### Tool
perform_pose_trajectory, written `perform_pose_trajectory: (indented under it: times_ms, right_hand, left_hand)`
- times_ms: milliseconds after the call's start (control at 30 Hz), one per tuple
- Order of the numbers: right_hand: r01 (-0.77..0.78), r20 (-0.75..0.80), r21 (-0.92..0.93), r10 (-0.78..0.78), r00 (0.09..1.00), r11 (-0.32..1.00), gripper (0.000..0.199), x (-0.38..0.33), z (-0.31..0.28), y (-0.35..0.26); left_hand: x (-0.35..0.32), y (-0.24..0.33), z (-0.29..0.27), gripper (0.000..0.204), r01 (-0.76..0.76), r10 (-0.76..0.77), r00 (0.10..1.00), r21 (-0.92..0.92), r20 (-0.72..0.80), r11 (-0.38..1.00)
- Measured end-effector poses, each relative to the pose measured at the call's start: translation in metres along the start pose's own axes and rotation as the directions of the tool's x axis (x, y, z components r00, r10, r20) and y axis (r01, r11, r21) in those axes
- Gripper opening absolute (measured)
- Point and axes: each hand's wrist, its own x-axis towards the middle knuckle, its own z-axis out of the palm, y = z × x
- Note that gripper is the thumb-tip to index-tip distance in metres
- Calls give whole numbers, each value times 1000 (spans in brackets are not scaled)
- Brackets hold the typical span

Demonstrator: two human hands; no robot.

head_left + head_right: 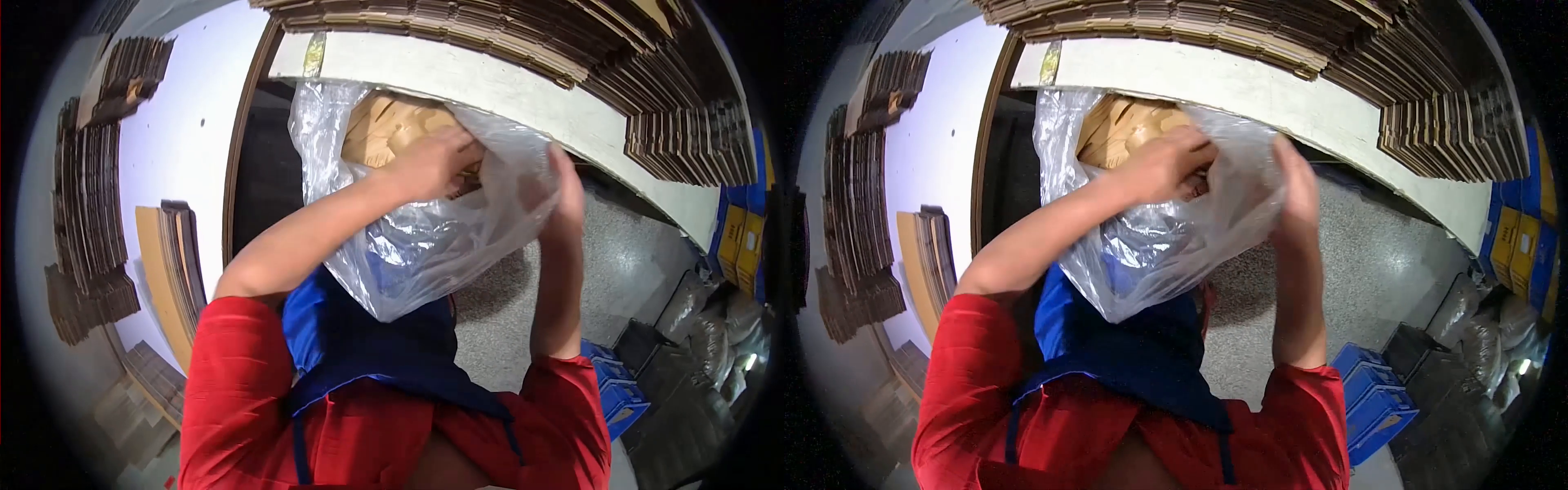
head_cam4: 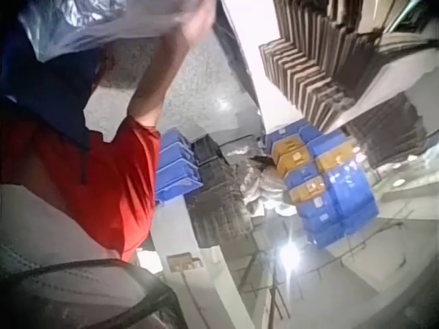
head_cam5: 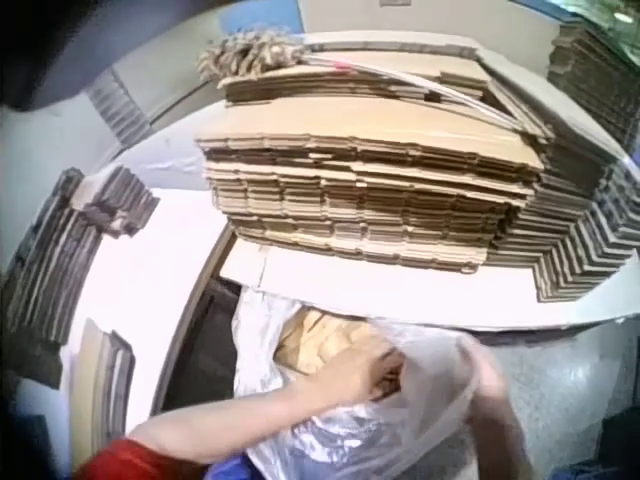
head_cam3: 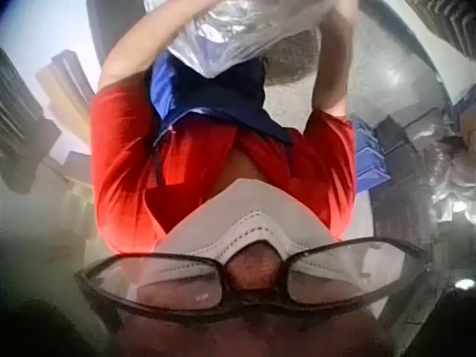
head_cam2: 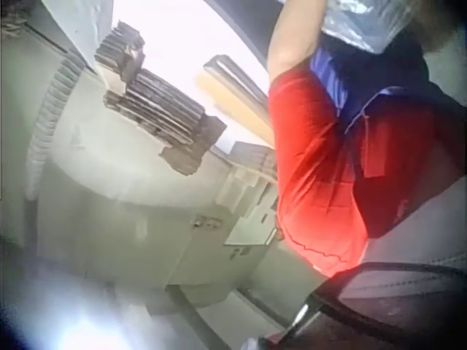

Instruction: The recorder is folding flat cardboard components and organizing them into stacks or placing them into a plastic bag at a workstation.

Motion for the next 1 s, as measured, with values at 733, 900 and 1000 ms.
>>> perform_pose_trajectory:
  times_ms: [733, 900, 1000]
  right_hand:
    - [757, 462, -390, 600, 653, -524, 85, -10, 273, 68]
    - [657, 513, -392, 440, 737, -644, 98, 7, 261, 172]
    - [651, 453, -402, 478, 752, -644, 105, 10, 261, 202]
  left_hand:
    - [-320, -50, 36, 57, 228, -276, 514, -181, -812, 957]
    - [-398, -126, 111, 63, 614, -703, 663, -352, -258, 707]
    - [-408, -102, 145, 63, 683, -694, 579, -212, -428, 700]
